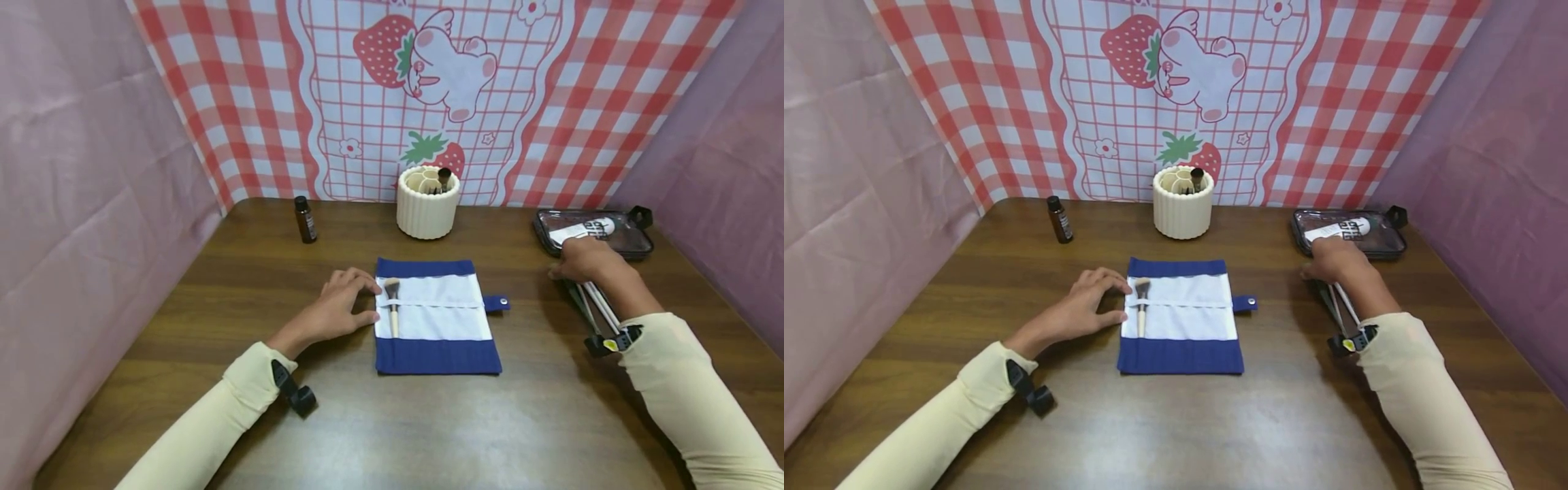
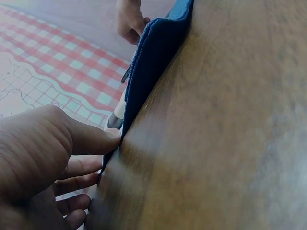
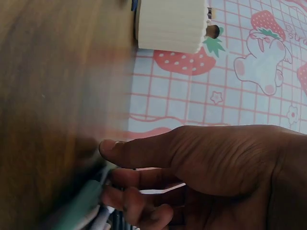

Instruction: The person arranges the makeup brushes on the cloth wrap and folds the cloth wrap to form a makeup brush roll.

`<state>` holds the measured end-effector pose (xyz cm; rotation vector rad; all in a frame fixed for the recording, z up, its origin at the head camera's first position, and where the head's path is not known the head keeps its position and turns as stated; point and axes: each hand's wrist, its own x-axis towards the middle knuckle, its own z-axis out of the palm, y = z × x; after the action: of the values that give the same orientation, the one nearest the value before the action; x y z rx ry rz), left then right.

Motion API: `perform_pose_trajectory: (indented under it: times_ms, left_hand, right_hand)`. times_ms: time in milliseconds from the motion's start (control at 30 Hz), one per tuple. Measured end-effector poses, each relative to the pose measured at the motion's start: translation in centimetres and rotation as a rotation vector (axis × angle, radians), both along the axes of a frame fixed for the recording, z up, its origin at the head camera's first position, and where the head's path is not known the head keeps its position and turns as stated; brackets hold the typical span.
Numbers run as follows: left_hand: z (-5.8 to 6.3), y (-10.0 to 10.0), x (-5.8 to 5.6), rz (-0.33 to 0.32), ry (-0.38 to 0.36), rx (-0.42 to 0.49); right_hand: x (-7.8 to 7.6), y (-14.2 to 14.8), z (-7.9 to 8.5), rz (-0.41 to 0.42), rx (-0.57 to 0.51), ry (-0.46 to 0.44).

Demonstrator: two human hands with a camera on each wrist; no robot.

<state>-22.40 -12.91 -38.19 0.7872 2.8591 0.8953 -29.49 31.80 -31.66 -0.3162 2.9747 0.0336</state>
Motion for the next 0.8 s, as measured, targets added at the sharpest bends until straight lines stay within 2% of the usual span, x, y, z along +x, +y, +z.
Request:
perform_pose_trajectory:
  times_ms: [200,367,467,567,800]
  left_hand:
    - [0.0,0.0,0.0,0.001,0.009,-0.005]
    - [-0.1,0.0,-0.1,0.002,0.009,-0.017]
    - [-0.1,0.0,-0.1,0.002,0.004,-0.014]
    - [0.0,0.0,-0.1,0.006,0.001,-0.010]
    - [0.0,-0.1,-0.2,0.008,-0.005,-0.010]
  right_hand:
    - [-0.2,-0.2,-0.5,0.047,-0.031,0.007]
    - [-0.1,-0.5,-0.2,0.052,-0.057,-0.028]
    - [0.0,-0.9,0.5,0.047,-0.152,-0.067]
    - [-0.1,-1.4,1.2,0.035,-0.307,-0.105]
    - [-0.5,-2.5,2.2,0.011,-0.613,-0.070]
